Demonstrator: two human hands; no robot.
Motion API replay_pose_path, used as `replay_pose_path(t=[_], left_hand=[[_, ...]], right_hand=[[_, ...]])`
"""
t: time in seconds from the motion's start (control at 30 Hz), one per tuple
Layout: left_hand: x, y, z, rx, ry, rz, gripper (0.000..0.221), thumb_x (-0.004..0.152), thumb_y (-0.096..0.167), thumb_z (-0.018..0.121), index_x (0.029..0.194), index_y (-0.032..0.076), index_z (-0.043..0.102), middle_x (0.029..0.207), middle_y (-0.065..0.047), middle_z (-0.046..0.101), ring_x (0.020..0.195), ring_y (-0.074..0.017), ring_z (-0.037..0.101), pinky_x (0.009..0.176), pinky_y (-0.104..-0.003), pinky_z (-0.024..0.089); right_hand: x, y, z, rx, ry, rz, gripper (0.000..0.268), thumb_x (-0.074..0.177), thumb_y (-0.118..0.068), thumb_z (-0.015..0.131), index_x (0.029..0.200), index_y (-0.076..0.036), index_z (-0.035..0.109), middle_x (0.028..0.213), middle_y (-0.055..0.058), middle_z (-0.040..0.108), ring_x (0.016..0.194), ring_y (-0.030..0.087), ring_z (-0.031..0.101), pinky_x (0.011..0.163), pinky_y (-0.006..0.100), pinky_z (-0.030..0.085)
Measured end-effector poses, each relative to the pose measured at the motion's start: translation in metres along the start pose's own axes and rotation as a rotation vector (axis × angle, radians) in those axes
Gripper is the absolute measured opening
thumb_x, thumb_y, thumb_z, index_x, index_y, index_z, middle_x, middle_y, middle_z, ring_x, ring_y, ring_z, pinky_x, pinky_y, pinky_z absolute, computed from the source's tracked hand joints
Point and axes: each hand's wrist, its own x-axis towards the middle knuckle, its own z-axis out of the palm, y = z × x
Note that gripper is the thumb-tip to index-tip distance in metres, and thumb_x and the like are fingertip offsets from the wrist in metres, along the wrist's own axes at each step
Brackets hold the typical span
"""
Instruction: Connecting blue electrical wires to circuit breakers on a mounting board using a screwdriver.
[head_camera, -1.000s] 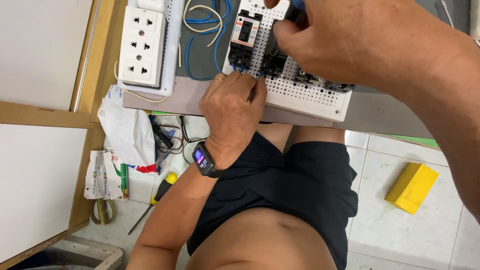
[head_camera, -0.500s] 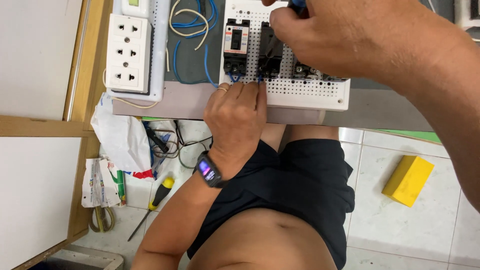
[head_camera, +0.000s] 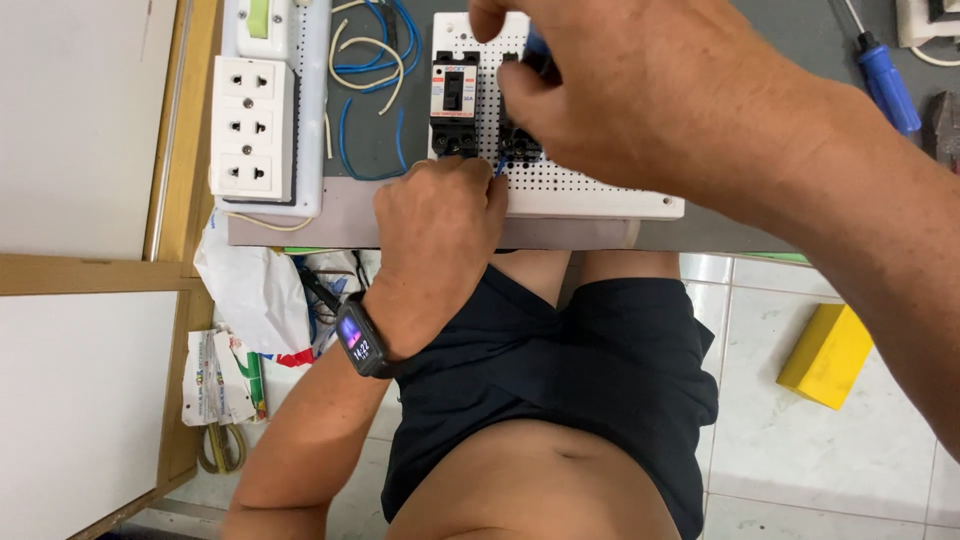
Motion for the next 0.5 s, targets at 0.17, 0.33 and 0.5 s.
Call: replay_pose_path(t=[0.17, 0.33, 0.5], left_hand=[[-0.010, 0.006, 0.002, -0.092, 0.121, -0.031, 0.021, 0.085, 0.014, 0.064, 0.066, 0.011, 0.058, 0.063, -0.004, 0.059, 0.060, -0.0322, 0.057, 0.039, -0.044, 0.035], [-0.012, 0.006, 0.004, -0.161, 0.200, 0.002, 0.019, 0.086, 0.010, 0.067, 0.069, 0.010, 0.061, 0.063, -0.004, 0.058, 0.059, -0.0276, 0.054, 0.046, -0.039, 0.039], [-0.012, 0.006, 0.003, -0.204, 0.160, -0.035, 0.015, 0.087, 0.012, 0.067, 0.072, 0.010, 0.064, 0.065, -0.004, 0.060, 0.061, -0.0253, 0.056, 0.048, -0.038, 0.040]], right_hand=[[-0.004, 0.001, 0.001, 0.034, 0.044, -0.060, 0.023, 0.093, -0.016, 0.061, 0.115, -0.010, 0.060, 0.073, 0.009, 0.059, 0.052, 0.028, 0.054, 0.048, 0.048, 0.041], [-0.002, 0.004, 0.002, 0.024, 0.057, -0.071, 0.027, 0.091, -0.009, 0.059, 0.119, -0.010, 0.060, 0.079, 0.010, 0.061, 0.046, 0.026, 0.053, 0.043, 0.045, 0.042], [-0.002, -0.001, -0.008, 0.091, -0.041, 0.056, 0.039, 0.085, -0.009, 0.058, 0.124, -0.016, 0.059, 0.070, 0.008, 0.060, 0.050, 0.025, 0.054, 0.045, 0.044, 0.041]])
